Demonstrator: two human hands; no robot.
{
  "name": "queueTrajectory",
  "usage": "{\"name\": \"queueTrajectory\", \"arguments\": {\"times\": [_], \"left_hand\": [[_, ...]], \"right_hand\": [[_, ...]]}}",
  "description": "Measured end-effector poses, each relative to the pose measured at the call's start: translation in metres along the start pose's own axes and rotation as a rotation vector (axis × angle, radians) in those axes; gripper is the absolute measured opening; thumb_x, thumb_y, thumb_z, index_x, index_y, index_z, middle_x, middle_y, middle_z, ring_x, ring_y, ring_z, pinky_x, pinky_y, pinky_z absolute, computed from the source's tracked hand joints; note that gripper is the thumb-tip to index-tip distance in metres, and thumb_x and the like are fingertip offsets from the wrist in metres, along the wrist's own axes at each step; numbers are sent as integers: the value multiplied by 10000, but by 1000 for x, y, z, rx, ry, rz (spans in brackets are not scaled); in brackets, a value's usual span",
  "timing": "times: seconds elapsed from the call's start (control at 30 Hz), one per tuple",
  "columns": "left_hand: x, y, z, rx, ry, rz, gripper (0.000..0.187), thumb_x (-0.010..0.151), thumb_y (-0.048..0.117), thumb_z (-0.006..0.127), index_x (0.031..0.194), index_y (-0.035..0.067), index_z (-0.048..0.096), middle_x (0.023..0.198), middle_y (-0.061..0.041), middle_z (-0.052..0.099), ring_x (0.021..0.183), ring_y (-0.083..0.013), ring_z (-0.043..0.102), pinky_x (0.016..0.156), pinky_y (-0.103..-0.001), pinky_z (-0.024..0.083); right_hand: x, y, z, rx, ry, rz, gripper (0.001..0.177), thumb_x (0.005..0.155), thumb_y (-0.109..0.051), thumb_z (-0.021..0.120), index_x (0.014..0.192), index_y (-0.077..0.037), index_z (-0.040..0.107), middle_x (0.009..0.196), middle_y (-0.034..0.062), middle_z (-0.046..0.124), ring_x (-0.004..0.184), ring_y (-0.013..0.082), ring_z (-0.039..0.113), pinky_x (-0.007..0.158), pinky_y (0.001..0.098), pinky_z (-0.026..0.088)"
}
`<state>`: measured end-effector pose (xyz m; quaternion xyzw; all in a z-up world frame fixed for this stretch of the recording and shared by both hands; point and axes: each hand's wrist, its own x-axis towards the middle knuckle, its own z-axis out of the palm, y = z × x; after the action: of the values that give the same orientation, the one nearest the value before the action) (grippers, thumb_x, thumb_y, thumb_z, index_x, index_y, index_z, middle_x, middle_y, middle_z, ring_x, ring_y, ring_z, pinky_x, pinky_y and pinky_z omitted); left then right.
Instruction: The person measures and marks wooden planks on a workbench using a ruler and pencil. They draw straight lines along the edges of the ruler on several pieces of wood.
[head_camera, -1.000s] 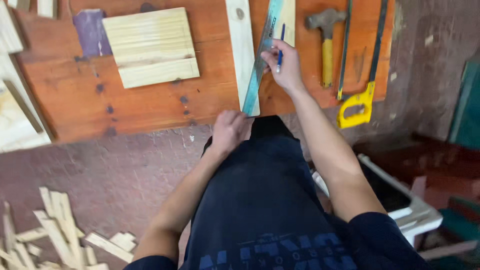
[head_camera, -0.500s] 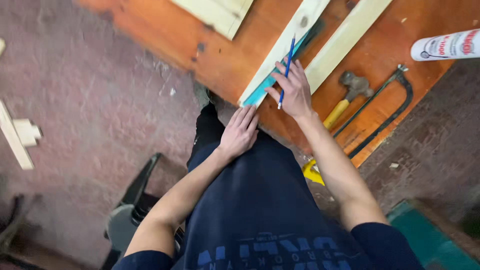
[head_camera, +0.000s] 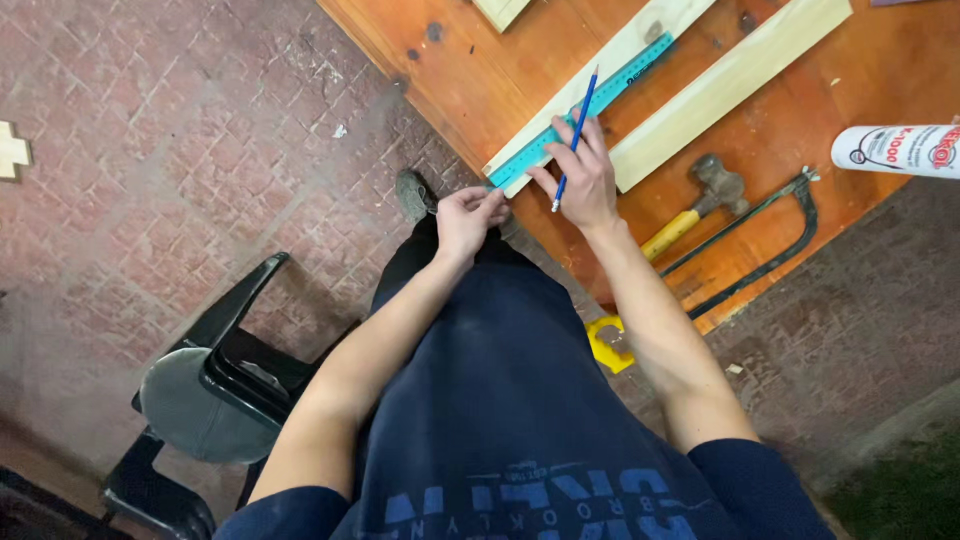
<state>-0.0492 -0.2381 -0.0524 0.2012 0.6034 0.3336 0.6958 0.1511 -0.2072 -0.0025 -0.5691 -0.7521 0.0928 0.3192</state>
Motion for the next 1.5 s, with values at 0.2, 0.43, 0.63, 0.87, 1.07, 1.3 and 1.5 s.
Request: {"name": "queueTrajectory", "arguments": {"times": [0.2, 0.43, 0.63, 0.87, 1.07, 1.3, 1.5], "left_hand": [[-37, 46, 14, 188, -31, -42, 303, 878, 223, 845, 926, -55, 733, 842, -246, 761, 742, -255, 785, 663, -327, 659], [-19, 25, 10, 220, 30, -3, 272, 878, 244, 848, 947, -8, 770, 795, -185, 777, 690, -193, 777, 648, -290, 657], [-20, 22, 10, 258, 22, -6, 282, 863, 243, 864, 1001, 17, 769, 823, -143, 790, 687, -125, 757, 667, -250, 646], [-16, 18, 6, 206, -2, -21, 330, 875, 206, 858, 1044, -51, 738, 851, -178, 783, 720, -163, 766, 685, -267, 643], [-22, 29, 9, 179, 9, -32, 295, 871, 179, 862, 1010, -54, 745, 849, -196, 781, 749, -192, 776, 693, -278, 645], [-29, 51, 19, 176, 85, -130, 219, 812, 160, 861, 886, -26, 773, 750, -119, 763, 669, -179, 762, 674, -275, 688], [-23, 43, 17, 198, 90, -100, 184, 809, 143, 871, 840, -4, 765, 710, -78, 742, 640, -157, 753, 623, -262, 678]], "right_hand": [[-2, 9, 2, 10, 26, 34, 459, 940, -435, 839, 1049, -8, 713, 1316, 194, 691, 1327, 458, 534, 1160, 598, 377], [-4, 14, 3, 44, 26, 67, 456, 927, -413, 866, 1055, -5, 709, 1325, 189, 681, 1330, 457, 522, 1164, 587, 388], [-5, 9, 2, 54, 36, 85, 423, 931, -379, 866, 1048, -7, 702, 1347, 180, 667, 1344, 454, 510, 1157, 580, 408], [-6, 8, 0, 45, 25, 93, 427, 921, -399, 869, 1038, -29, 690, 1353, 155, 665, 1352, 441, 505, 1149, 563, 426], [-5, 8, -1, 44, 14, 107, 439, 919, -420, 867, 1032, -35, 687, 1352, 146, 667, 1347, 433, 511, 1135, 568, 445], [7, 1, -14, 49, -3, 22, 364, 957, -304, 847, 966, 13, 669, 1331, 234, 666, 1346, 455, 498, 1086, 556, 482], [2, 12, -18, 38, -78, -44, 443, 897, -346, 902, 1037, 22, 699, 1412, 202, 625, 1382, 456, 481, 1119, 556, 487]]}}
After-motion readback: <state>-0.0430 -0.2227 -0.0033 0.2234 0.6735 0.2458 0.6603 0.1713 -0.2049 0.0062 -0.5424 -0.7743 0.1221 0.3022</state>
